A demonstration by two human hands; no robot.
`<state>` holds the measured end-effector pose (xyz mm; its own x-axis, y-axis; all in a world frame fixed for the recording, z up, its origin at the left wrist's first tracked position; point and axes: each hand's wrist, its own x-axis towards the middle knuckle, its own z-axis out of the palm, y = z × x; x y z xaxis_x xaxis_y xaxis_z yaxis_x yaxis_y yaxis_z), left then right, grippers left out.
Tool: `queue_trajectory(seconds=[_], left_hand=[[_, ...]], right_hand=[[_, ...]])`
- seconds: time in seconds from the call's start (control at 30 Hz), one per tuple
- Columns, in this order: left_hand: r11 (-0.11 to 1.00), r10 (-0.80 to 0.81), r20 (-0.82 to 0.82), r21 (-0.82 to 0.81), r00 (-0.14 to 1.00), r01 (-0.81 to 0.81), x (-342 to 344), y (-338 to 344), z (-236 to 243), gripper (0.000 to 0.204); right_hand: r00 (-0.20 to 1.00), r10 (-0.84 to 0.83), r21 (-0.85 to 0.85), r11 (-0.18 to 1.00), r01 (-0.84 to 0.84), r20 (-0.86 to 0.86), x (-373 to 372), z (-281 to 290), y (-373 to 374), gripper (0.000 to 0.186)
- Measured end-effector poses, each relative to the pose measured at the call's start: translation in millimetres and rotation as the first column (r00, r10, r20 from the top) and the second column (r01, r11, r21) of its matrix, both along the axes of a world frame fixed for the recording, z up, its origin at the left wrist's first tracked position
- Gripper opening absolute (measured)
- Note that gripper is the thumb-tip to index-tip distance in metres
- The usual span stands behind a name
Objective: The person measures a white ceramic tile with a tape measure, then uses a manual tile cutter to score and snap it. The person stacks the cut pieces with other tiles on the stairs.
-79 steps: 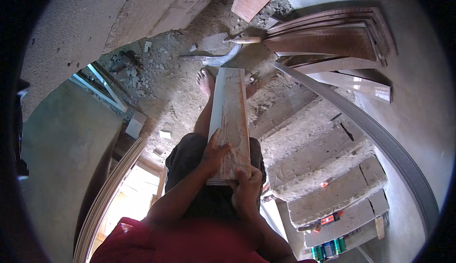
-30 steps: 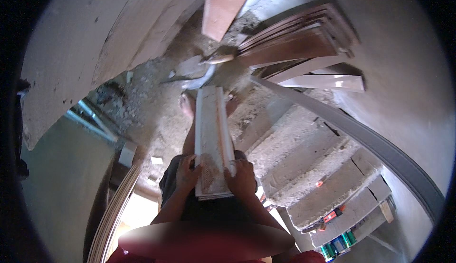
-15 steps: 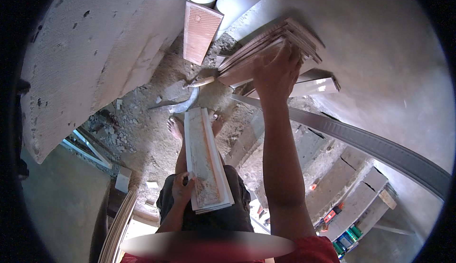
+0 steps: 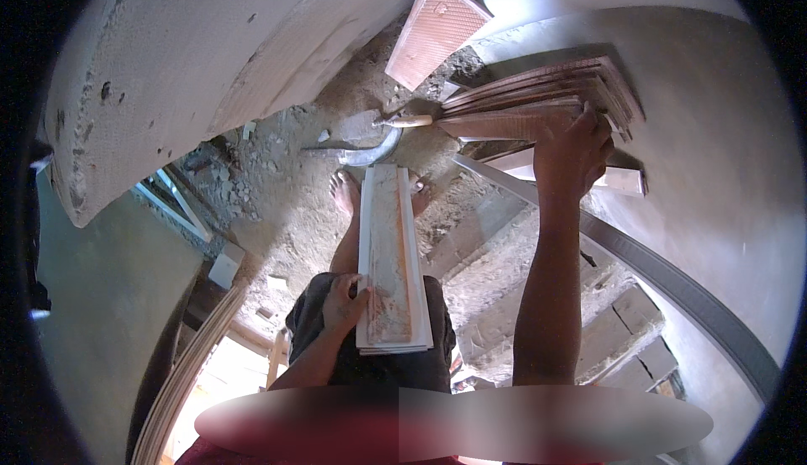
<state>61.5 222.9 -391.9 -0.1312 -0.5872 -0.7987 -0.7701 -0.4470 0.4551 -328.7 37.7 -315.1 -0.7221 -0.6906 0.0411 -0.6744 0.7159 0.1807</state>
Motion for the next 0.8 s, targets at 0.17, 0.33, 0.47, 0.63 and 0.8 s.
queue_trajectory(seconds=[0.17,0.33,0.47,0.63,0.8], left_hand=[[1.0,-0.022,0.007,-0.021,1.0,0.022,0.7,1.3,-1.7,0.046],[1.0,-0.022,0.037,-0.017,0.999,0.022,1.5,6.9,-5.1,0.047],[0.999,-0.043,0.046,0.001,0.998,0.043,1.3,7.0,-7.3,0.048],[0.998,-0.034,0.058,0.055,0.998,0.031,0.9,2.0,-4.1,0.047],[1.0,-0.018,0.041,0.013,0.999,0.018,-0.4,2.3,-3.6,0.044]], right_hand=[[0.999,0.039,0.11,0.993,-0.04,0.011,8.7,13.8,4.1,0.05],[0.944,0.261,0.006,0.963,-0.268,0.204,24.1,26.6,19.0,0.031],[0.903,0.314,-0.09,0.949,-0.301,0.293,23.9,25.3,22.2,0.032],[0.972,0.183,-0.063,0.983,-0.175,0.151,-8.8,13.2,18.3,0.037],[0.982,0.162,-0.055,0.986,-0.158,0.095,-23.3,-3.9,37.3,0.064]])
